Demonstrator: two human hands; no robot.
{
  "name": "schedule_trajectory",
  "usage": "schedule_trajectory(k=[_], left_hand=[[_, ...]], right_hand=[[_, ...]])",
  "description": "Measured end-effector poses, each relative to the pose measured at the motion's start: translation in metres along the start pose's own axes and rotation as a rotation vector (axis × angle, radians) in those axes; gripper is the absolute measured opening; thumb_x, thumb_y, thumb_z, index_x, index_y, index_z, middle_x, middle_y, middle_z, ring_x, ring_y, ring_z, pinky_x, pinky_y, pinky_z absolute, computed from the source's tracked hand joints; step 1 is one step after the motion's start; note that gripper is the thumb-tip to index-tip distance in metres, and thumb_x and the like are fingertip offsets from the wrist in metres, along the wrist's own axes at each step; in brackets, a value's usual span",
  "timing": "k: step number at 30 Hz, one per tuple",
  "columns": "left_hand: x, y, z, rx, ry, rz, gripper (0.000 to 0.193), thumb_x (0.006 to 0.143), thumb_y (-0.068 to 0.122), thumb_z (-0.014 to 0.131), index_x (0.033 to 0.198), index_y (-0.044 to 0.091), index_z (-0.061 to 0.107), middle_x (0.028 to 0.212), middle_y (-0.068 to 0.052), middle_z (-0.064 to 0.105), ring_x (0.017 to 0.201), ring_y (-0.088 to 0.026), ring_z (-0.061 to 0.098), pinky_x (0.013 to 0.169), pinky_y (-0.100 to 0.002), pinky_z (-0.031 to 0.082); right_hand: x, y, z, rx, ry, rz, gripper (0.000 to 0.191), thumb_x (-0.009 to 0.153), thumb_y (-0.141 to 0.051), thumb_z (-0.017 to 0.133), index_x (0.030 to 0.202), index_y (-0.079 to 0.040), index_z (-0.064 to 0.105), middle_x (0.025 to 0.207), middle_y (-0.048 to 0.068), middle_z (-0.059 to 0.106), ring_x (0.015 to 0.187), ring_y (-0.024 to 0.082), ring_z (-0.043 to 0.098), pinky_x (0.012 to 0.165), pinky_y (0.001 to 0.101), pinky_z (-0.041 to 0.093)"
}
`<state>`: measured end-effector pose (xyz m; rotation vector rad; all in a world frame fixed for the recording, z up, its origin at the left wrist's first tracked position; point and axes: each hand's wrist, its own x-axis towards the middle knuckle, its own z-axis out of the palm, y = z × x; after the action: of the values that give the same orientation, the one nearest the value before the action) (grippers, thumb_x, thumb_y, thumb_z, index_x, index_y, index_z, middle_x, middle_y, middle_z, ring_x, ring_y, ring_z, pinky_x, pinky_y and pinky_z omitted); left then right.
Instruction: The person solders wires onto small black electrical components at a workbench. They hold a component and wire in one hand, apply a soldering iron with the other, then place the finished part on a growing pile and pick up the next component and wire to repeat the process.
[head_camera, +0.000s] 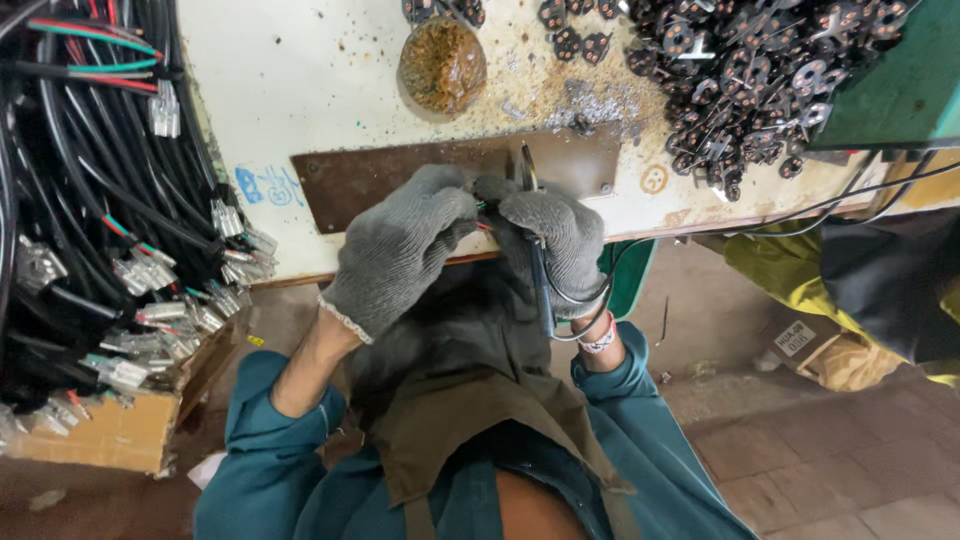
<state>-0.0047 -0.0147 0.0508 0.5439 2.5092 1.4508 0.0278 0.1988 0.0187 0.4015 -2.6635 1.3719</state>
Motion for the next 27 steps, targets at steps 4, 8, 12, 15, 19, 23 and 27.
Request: schedule_trajectory(k=[4, 8, 12, 15, 19, 23, 27], left_hand=[[0.001, -0.006, 0.008, 0.004, 0.029, -0.043, 0.011, 0.097, 0.011, 0.070, 0.106, 0.008, 0.064, 0.109, -0.012, 0.067, 0.096, -0.034, 0.069, 0.079, -0.042, 0.056], [-0.001, -0.001, 0.016, -0.013, 0.071, -0.136, 0.010, 0.097, 0.009, 0.070, 0.106, 0.007, 0.064, 0.105, -0.013, 0.066, 0.094, -0.036, 0.068, 0.078, -0.042, 0.055], [-0.001, 0.005, 0.014, -0.233, 0.054, -0.069, 0.012, 0.091, 0.005, 0.070, 0.101, 0.007, 0.064, 0.106, -0.015, 0.063, 0.099, -0.035, 0.067, 0.083, -0.041, 0.055], [0.003, -0.001, 0.014, -0.336, 0.036, -0.108, 0.010, 0.095, 0.005, 0.069, 0.104, 0.005, 0.065, 0.102, -0.009, 0.066, 0.092, -0.028, 0.071, 0.084, -0.038, 0.057], [0.007, -0.012, 0.023, 0.044, 0.091, -0.063, 0.016, 0.091, 0.009, 0.074, 0.105, 0.008, 0.066, 0.101, -0.011, 0.066, 0.091, -0.033, 0.068, 0.077, -0.041, 0.055], [0.006, -0.015, 0.031, 0.167, 0.084, -0.059, 0.019, 0.090, 0.013, 0.076, 0.104, 0.011, 0.063, 0.097, -0.010, 0.064, 0.088, -0.031, 0.068, 0.072, -0.041, 0.055], [0.005, -0.014, 0.033, 0.210, 0.068, -0.073, 0.020, 0.088, 0.015, 0.076, 0.103, 0.012, 0.063, 0.094, -0.009, 0.062, 0.085, -0.029, 0.068, 0.068, -0.040, 0.055]], right_hand=[[-0.004, 0.003, 0.004, -0.025, 0.046, 0.075, 0.028, 0.089, -0.004, 0.085, 0.108, -0.011, 0.065, 0.107, 0.011, 0.077, 0.094, 0.030, 0.078, 0.084, 0.0367, 0.062], [-0.006, 0.009, 0.005, -0.088, 0.061, 0.018, 0.031, 0.082, -0.010, 0.089, 0.103, -0.011, 0.066, 0.094, 0.008, 0.077, 0.078, 0.027, 0.073, 0.073, 0.0352, 0.058], [-0.005, 0.012, 0.001, -0.117, -0.019, 0.009, 0.049, 0.071, -0.025, 0.094, 0.108, -0.010, 0.066, 0.101, 0.012, 0.074, 0.092, 0.034, 0.074, 0.082, 0.0411, 0.059], [-0.004, 0.012, 0.000, -0.102, -0.014, 0.057, 0.045, 0.073, -0.022, 0.093, 0.108, -0.011, 0.067, 0.103, 0.012, 0.074, 0.093, 0.033, 0.075, 0.083, 0.0398, 0.060], [-0.003, 0.009, 0.003, -0.111, -0.002, 0.099, 0.037, 0.078, -0.017, 0.093, 0.106, -0.012, 0.068, 0.103, 0.010, 0.076, 0.091, 0.029, 0.076, 0.081, 0.0367, 0.060], [0.000, 0.008, 0.003, -0.042, -0.018, 0.092, 0.039, 0.078, -0.016, 0.091, 0.108, -0.010, 0.067, 0.108, 0.011, 0.077, 0.094, 0.029, 0.076, 0.084, 0.0361, 0.061], [0.003, 0.006, 0.001, -0.063, 0.002, 0.090, 0.036, 0.082, -0.012, 0.090, 0.109, -0.011, 0.067, 0.110, 0.009, 0.076, 0.096, 0.028, 0.077, 0.085, 0.0353, 0.061]])
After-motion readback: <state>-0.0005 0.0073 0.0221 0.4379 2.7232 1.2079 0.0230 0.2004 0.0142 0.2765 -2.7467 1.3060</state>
